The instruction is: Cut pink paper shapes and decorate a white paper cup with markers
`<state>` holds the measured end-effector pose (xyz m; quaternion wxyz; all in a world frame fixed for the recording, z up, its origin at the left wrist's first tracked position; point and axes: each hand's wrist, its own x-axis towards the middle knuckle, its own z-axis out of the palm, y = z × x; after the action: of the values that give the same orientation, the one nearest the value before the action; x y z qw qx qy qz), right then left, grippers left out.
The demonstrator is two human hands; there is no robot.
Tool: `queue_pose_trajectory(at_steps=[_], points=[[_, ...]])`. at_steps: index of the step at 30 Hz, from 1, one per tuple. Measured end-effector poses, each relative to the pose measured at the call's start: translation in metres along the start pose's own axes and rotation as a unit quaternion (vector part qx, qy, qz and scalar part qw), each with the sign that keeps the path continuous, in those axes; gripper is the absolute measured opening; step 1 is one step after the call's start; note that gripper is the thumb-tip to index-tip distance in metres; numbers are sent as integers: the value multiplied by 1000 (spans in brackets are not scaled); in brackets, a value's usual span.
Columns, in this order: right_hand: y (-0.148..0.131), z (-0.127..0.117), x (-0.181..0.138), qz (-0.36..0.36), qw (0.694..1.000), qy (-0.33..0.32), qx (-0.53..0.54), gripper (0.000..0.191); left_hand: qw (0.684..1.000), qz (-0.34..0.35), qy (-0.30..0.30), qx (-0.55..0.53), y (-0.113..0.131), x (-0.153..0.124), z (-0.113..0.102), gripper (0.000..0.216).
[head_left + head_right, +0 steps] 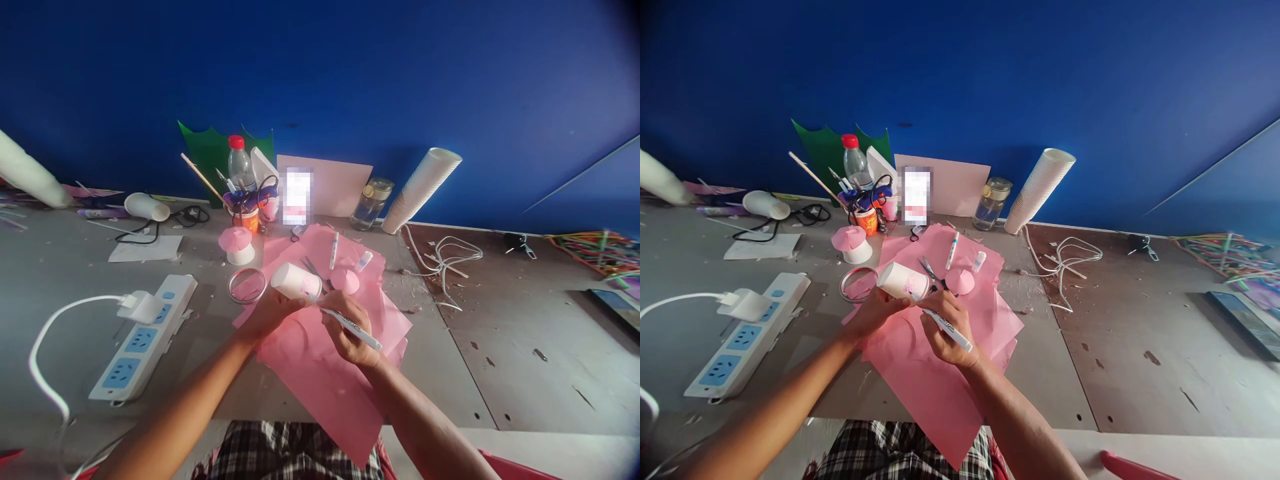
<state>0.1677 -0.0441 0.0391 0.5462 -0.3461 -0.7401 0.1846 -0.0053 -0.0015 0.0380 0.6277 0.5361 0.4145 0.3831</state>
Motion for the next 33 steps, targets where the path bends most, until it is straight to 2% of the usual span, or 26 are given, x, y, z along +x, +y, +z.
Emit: queue_pose_trajectory(at_steps=[4, 10, 17, 24, 31, 33], points=[[1, 1, -1, -1, 1000, -6, -12, 27, 1000, 2, -15, 6, 0, -1, -1, 26], [1, -4, -3, 70, 997, 36, 1, 17, 1000, 2, -4, -9, -1, 0, 1, 31], [0, -2, 0, 18, 1000, -10, 3, 22, 1000, 12, -8, -6, -3, 2, 1, 36], [2, -5, -3, 95, 994, 44, -8, 16, 1000, 2, -9, 8, 1, -1, 2, 35], [-1, -3, -1, 64, 998, 5, 3, 18, 1000, 4, 0, 27, 0, -1, 3, 34], [1, -2, -2, 74, 997, 7, -2, 17, 1000, 2, 5, 25, -1, 0, 2, 35]])
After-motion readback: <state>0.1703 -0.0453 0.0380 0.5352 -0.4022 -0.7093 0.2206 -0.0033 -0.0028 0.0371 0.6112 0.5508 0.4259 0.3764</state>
